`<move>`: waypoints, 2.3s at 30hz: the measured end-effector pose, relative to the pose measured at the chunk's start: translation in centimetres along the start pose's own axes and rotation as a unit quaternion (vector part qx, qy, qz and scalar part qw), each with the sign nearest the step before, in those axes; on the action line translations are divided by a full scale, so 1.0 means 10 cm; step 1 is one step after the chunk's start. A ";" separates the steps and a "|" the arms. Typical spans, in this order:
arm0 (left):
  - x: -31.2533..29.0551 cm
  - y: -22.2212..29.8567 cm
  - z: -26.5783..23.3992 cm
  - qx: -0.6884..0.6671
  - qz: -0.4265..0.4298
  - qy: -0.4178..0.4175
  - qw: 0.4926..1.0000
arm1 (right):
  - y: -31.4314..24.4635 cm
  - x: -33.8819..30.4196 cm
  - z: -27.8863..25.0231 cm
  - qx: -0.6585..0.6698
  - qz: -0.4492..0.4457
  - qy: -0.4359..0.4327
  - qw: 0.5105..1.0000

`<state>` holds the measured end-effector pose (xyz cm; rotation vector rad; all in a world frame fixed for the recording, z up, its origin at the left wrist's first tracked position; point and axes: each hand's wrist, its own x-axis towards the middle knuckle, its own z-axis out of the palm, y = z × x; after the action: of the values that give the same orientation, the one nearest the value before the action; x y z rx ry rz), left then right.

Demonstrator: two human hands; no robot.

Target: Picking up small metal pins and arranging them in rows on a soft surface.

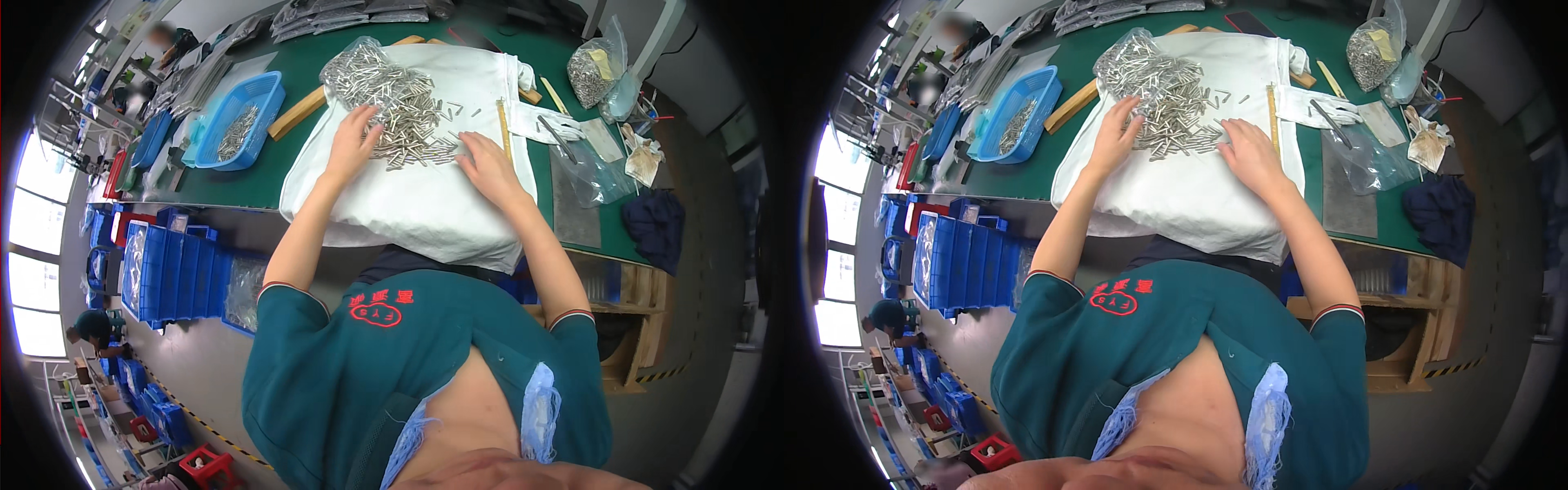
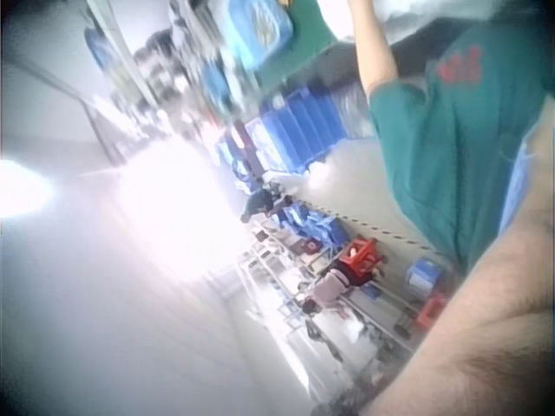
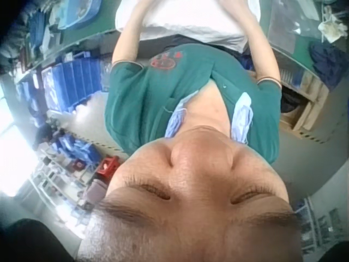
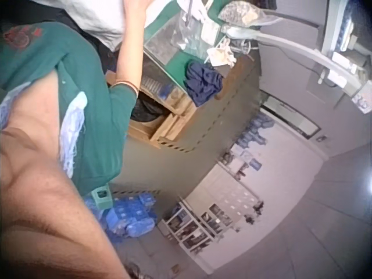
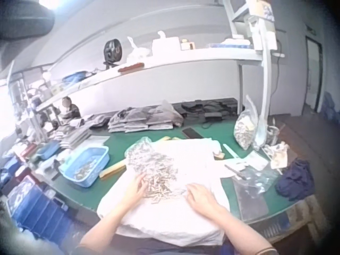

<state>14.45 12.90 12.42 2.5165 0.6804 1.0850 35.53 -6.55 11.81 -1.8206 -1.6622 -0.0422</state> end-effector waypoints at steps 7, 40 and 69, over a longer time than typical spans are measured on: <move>-0.17 -0.04 0.19 0.061 -0.101 -0.116 0.986 | -0.14 0.31 0.42 -0.119 0.117 -0.055 0.984; -1.04 0.56 -0.15 0.052 0.104 -0.137 0.984 | -0.47 -0.23 0.18 0.003 0.121 -0.045 0.992; -1.10 0.41 -0.89 -0.076 -0.096 -0.055 0.991 | -0.86 -0.48 -0.27 0.060 0.209 -0.094 0.971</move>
<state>2.46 4.43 13.64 2.3087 0.7606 0.8897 27.99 -12.33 15.57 -2.0939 -1.3339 0.4162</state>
